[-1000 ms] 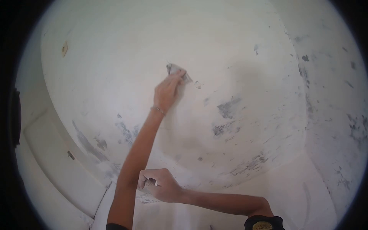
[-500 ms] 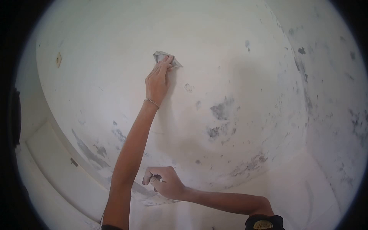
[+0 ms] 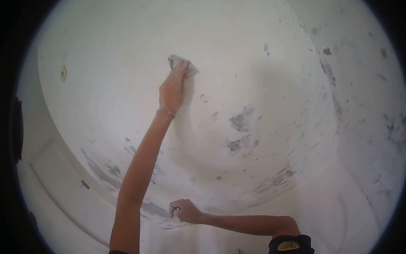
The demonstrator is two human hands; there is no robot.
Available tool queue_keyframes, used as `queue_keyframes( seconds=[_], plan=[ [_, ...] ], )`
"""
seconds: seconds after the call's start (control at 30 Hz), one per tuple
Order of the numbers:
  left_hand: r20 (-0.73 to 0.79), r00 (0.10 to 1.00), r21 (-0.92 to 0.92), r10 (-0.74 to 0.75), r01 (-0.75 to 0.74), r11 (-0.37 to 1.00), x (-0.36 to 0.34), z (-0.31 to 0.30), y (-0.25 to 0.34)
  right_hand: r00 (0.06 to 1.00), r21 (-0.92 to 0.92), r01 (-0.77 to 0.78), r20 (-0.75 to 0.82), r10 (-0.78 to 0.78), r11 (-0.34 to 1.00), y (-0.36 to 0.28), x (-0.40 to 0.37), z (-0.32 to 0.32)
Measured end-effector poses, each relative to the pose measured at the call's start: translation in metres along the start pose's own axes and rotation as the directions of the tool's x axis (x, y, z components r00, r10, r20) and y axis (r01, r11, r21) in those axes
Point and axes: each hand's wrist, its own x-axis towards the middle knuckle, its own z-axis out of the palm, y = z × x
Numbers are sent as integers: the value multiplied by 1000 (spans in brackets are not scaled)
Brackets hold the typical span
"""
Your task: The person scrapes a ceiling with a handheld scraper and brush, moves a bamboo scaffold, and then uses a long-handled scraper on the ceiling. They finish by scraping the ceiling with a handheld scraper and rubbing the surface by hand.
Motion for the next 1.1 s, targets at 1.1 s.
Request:
queue_keyframes(
  seconds=[1.1],
  plan=[
    [-56, 996, -9, -76, 75, 997, -15, 10, 8, 952, -325, -228, 123, 280, 918, 98, -9, -12]
  ],
)
